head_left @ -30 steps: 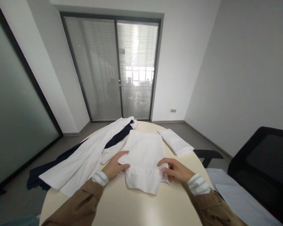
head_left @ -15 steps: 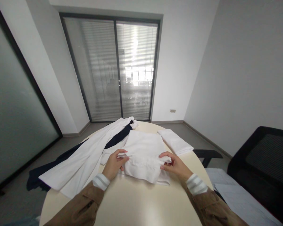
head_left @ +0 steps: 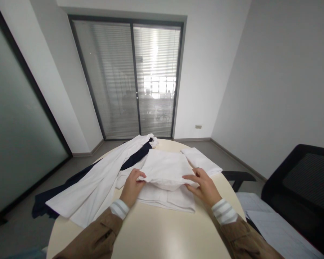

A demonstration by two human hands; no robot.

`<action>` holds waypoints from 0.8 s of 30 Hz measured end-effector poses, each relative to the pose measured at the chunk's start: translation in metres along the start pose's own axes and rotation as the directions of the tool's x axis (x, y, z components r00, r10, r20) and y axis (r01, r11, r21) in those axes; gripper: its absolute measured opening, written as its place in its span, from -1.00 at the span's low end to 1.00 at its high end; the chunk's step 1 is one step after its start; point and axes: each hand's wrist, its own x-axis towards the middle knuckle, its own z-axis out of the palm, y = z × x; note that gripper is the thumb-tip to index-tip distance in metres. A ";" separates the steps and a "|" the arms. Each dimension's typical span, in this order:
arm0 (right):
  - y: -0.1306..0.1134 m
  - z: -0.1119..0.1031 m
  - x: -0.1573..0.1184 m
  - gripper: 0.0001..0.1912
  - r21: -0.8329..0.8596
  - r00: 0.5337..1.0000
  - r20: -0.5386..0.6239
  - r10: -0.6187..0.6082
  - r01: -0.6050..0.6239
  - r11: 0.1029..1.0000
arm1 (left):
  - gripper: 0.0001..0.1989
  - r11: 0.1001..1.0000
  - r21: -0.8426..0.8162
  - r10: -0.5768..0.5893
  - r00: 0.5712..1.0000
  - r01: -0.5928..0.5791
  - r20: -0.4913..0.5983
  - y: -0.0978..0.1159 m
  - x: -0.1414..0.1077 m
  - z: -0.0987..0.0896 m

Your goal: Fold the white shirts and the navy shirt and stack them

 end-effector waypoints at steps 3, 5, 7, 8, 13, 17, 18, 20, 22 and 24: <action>-0.006 -0.004 0.002 -0.80 -0.152 0.995 -0.024 -0.096 0.092 0.984 | -0.83 0.946 0.272 0.180 0.984 -0.176 0.011 0.002 -0.004 -0.004; -0.012 -0.005 0.003 -0.77 -0.186 0.990 0.019 -0.142 0.143 0.972 | -0.77 0.867 0.417 0.265 0.961 -0.275 0.082 0.008 -0.005 -0.007; -0.020 -0.005 0.005 -0.69 -0.186 0.980 0.072 -0.185 0.195 0.963 | -0.66 0.792 0.493 0.309 0.933 -0.361 0.185 0.014 -0.006 -0.007; -0.024 -0.005 0.006 -0.64 -0.184 0.975 0.088 -0.204 0.217 0.959 | -0.60 0.759 0.516 0.320 0.918 -0.397 0.235 0.017 -0.006 -0.007; -0.046 0.002 0.012 -0.55 -0.241 0.965 0.176 -0.192 0.231 0.943 | -0.71 0.690 0.572 0.278 0.891 -0.445 0.358 0.026 -0.001 0.003; -0.055 0.011 0.013 -0.70 -0.371 0.961 0.245 -0.130 0.217 0.903 | -0.83 0.659 0.601 0.264 0.887 -0.453 0.379 0.027 0.002 0.005; -0.055 0.013 0.013 -0.74 -0.391 0.959 0.257 -0.123 0.219 0.894 | -0.84 0.649 0.603 0.270 0.881 -0.464 0.387 0.027 0.002 0.005; -0.057 0.016 0.010 -0.79 -0.389 0.947 0.296 -0.125 0.239 0.890 | -0.86 0.639 0.573 0.285 0.850 -0.513 0.443 0.023 0.001 0.003; -0.058 0.020 0.007 -0.82 -0.349 0.922 0.359 -0.143 0.275 0.896 | -0.86 0.643 0.498 0.299 0.789 -0.582 0.537 0.019 -0.001 0.001; -0.060 0.024 0.005 -0.84 -0.318 0.896 0.416 -0.156 0.304 0.898 | -0.83 0.658 0.435 0.295 0.742 -0.615 0.602 0.016 -0.003 -0.001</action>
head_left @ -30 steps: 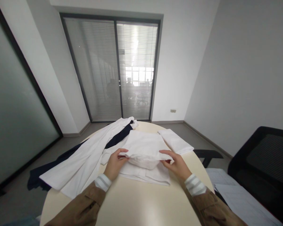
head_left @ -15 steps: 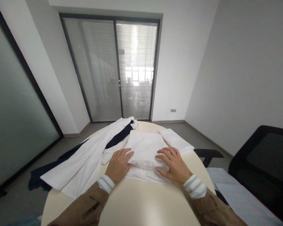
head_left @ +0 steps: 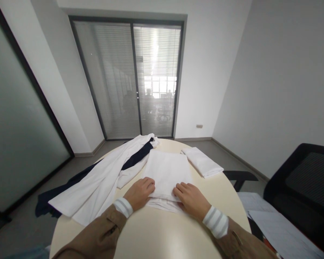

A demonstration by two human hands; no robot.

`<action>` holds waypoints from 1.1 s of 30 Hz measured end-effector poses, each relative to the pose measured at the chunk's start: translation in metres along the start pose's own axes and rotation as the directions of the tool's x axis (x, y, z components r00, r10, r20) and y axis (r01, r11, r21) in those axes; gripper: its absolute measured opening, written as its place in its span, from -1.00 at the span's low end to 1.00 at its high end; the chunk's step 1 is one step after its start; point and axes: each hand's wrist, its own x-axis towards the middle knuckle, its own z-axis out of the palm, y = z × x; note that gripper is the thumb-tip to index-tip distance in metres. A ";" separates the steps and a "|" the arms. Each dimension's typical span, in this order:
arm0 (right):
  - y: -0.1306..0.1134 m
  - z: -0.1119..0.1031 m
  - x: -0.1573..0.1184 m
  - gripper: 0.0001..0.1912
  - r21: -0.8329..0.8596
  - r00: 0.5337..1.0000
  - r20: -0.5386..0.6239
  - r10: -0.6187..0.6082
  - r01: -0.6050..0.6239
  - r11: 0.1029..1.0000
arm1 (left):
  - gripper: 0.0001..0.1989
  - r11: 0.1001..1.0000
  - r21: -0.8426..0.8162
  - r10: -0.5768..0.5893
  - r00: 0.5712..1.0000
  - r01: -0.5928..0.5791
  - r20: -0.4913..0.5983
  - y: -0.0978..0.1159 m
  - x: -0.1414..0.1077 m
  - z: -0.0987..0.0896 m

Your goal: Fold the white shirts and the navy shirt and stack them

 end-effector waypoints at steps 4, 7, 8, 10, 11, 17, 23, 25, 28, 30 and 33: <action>-0.006 0.005 0.001 -0.92 -0.037 0.996 0.038 -0.080 0.082 0.996 | -0.80 1.000 0.009 -0.015 0.999 0.015 0.046 -0.001 -0.003 0.003; -0.008 0.006 0.001 -0.94 -0.058 0.985 0.054 -0.165 0.168 0.984 | -0.79 0.999 0.042 0.000 0.999 -0.003 0.054 -0.002 -0.003 0.005; -0.008 0.006 0.000 -0.95 -0.048 0.981 0.062 -0.182 0.185 0.982 | -0.79 0.999 0.047 0.009 0.998 -0.012 0.057 -0.002 -0.003 0.004; -0.009 0.003 0.000 -0.90 0.002 0.977 0.076 -0.198 0.198 0.980 | -0.77 0.999 0.047 0.023 0.998 -0.026 0.062 -0.003 -0.004 0.002; -0.009 0.002 -0.001 -0.86 0.041 0.977 0.081 -0.196 0.194 0.980 | -0.77 0.999 0.041 0.032 0.997 -0.035 0.065 -0.003 -0.005 0.000; -0.007 -0.021 0.001 -0.73 0.391 0.982 0.130 -0.135 0.074 0.918 | -0.78 0.998 -0.034 -0.059 0.998 0.060 0.034 0.010 -0.005 -0.014; 0.002 -0.040 0.019 -0.73 0.491 0.979 0.197 -0.051 -0.054 0.870 | -0.76 0.978 -0.024 -0.210 0.978 0.209 -0.013 0.022 -0.005 0.004; 0.000 -0.032 0.023 -0.56 0.504 0.990 0.130 -0.063 -0.011 0.864 | -0.60 0.984 -0.022 -0.176 0.984 0.176 0.022 0.019 -0.009 0.014; -0.006 -0.010 0.020 -0.18 0.516 0.980 0.152 -0.132 0.036 0.856 | -0.44 0.971 -0.027 -0.232 0.965 0.237 0.121 0.013 -0.015 0.022; -0.010 0.002 0.016 -0.17 0.527 0.965 0.216 -0.147 0.011 0.850 | -0.39 0.952 -0.024 -0.296 0.940 0.305 0.171 0.012 -0.016 0.023; -0.011 0.003 0.015 -0.12 0.540 0.951 0.271 -0.153 -0.019 0.842 | -0.38 0.938 -0.029 -0.331 0.917 0.346 0.224 0.014 -0.016 0.019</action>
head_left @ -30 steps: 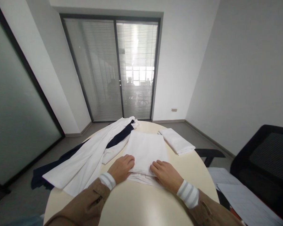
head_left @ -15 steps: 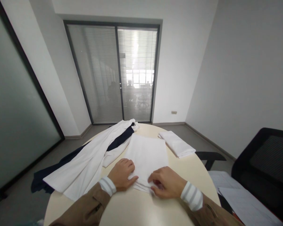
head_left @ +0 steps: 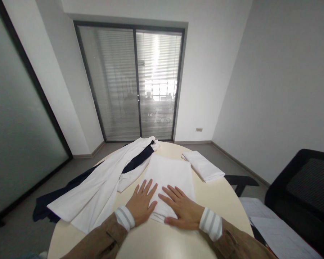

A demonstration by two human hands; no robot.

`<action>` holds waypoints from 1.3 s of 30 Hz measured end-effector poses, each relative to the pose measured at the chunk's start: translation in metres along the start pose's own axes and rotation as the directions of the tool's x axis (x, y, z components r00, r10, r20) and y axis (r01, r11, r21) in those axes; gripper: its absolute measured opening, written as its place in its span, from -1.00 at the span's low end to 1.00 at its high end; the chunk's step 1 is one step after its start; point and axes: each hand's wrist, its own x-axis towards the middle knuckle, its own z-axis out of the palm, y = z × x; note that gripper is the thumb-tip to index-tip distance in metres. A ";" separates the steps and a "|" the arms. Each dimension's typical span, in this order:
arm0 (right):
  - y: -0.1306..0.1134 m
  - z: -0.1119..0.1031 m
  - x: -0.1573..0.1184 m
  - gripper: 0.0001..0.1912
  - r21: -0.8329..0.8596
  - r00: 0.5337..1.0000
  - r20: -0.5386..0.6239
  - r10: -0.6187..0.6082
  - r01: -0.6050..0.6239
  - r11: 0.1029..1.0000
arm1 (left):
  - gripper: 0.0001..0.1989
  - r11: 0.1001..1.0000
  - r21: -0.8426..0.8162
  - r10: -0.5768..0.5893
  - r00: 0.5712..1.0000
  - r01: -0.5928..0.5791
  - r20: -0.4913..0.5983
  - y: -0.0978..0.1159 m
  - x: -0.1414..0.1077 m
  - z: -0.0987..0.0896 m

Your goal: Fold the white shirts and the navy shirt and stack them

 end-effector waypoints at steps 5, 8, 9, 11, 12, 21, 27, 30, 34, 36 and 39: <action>0.006 -0.033 0.019 -0.40 0.016 0.998 -0.061 -0.008 0.009 1.000 | -0.37 1.000 -0.021 0.001 0.997 0.001 0.076 0.005 -0.007 -0.015; 0.025 -0.045 0.044 -0.36 -0.040 0.990 -0.131 0.057 -0.063 0.997 | -0.35 0.999 -0.021 0.030 0.994 -0.028 0.108 0.007 -0.011 -0.027; 0.032 -0.045 0.054 -0.31 -0.058 0.986 -0.136 0.092 -0.101 0.993 | -0.35 0.998 -0.017 0.061 0.992 -0.060 0.107 0.007 -0.011 -0.030; 0.047 -0.042 0.073 -0.23 -0.076 0.976 -0.141 0.165 -0.177 0.981 | -0.37 0.990 -0.018 0.142 0.985 -0.141 0.095 0.008 -0.012 -0.035; 0.054 -0.039 0.081 -0.21 -0.078 0.970 -0.145 0.195 -0.207 0.975 | -0.39 0.984 -0.026 0.180 0.979 -0.178 0.094 0.008 -0.011 -0.036; 0.072 -0.009 0.104 -0.22 -0.067 0.952 -0.166 0.258 -0.272 0.960 | -0.55 0.967 -0.189 0.194 0.976 -0.174 0.097 0.003 -0.003 -0.037; 0.071 -0.006 0.102 -0.36 -0.053 0.939 -0.259 0.228 -0.249 0.967 | -0.58 0.977 -0.142 0.136 0.978 -0.159 -0.156 -0.015 0.062 -0.042; 0.072 -0.008 0.099 -0.47 -0.020 0.911 -0.326 0.251 -0.272 0.962 | -0.39 0.996 -0.092 -0.004 0.996 -0.005 -0.088 -0.028 0.090 -0.021; 0.083 -0.009 0.084 -0.45 -0.014 0.801 -0.439 0.406 -0.458 0.889 | -0.35 0.999 -0.027 -0.044 0.995 0.041 -0.090 -0.040 0.099 0.009; 0.093 -0.007 0.076 -0.38 -0.009 0.758 -0.429 0.492 -0.548 0.837 | -0.35 0.999 -0.034 -0.024 0.990 0.019 -0.138 -0.042 0.098 0.017; 0.104 -0.003 0.070 -0.30 0.008 0.743 -0.376 0.554 -0.595 0.804 | -0.35 0.997 -0.073 -0.011 0.985 -0.002 -0.171 -0.042 0.098 0.019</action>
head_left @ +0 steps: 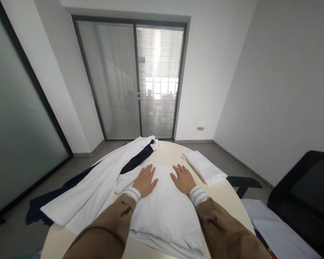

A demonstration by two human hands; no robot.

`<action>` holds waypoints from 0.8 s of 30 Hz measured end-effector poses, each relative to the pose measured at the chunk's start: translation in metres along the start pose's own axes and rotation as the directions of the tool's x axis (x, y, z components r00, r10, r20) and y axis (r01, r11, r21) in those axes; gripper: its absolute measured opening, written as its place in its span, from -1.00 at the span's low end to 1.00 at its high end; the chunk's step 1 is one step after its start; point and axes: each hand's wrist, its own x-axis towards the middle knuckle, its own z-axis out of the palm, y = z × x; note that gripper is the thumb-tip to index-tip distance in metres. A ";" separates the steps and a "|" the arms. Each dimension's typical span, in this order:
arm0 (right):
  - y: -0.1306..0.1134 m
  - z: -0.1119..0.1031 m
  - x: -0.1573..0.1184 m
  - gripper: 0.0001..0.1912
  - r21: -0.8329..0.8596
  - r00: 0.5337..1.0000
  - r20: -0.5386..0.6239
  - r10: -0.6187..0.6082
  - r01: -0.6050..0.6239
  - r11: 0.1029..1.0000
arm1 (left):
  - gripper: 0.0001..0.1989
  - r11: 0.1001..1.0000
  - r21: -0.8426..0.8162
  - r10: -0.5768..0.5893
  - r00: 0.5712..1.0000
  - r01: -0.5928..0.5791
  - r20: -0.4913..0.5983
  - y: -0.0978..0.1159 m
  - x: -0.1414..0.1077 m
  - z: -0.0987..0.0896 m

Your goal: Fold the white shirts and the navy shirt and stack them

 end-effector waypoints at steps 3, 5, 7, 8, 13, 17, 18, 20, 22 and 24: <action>0.004 0.003 0.002 -0.30 0.007 1.000 0.007 0.012 -0.012 1.000 | -0.36 0.999 -0.051 0.002 1.000 -0.003 -0.013 0.000 0.000 -0.004; 0.006 0.004 0.002 -0.32 0.021 0.999 -0.032 0.007 -0.007 1.000 | -0.40 0.997 -0.077 0.009 0.999 -0.011 -0.031 0.000 -0.003 -0.010; 0.010 0.003 0.000 -0.35 0.020 0.994 -0.105 0.034 -0.032 0.999 | -0.49 0.995 -0.095 -0.018 0.996 0.009 -0.090 0.000 -0.011 -0.016; 0.013 0.003 -0.001 -0.36 0.014 0.988 -0.142 0.066 -0.065 0.998 | -0.53 0.994 -0.105 -0.052 0.990 0.039 -0.128 0.000 -0.016 -0.019; 0.033 0.007 -0.002 -0.38 0.095 0.963 -0.227 0.142 -0.123 0.988 | -0.58 0.929 -0.242 -0.317 0.938 0.278 -0.139 -0.002 -0.041 -0.027; 0.046 0.011 0.004 -0.51 0.315 0.951 -0.301 0.075 0.025 0.949 | -0.54 0.725 -0.551 -0.509 0.861 0.413 -0.024 -0.003 -0.043 -0.028; 0.049 0.011 0.006 -0.53 0.371 0.943 -0.325 0.073 0.056 0.927 | -0.53 0.670 -0.612 -0.530 0.848 0.420 0.003 -0.003 -0.041 -0.028; 0.054 0.011 0.010 -0.53 0.480 0.927 -0.358 0.112 0.080 0.874 | -0.52 0.597 -0.693 -0.530 0.847 0.404 0.037 -0.004 -0.037 -0.029; 0.058 0.010 0.013 -0.49 0.592 0.924 -0.332 0.189 0.048 0.805 | -0.55 0.538 -0.756 -0.504 0.861 0.372 0.065 -0.005 -0.034 -0.031; 0.060 0.008 0.015 -0.43 0.690 0.930 -0.267 0.254 0.001 0.724 | -0.59 0.450 -0.822 -0.475 0.873 0.349 0.111 -0.005 -0.033 -0.033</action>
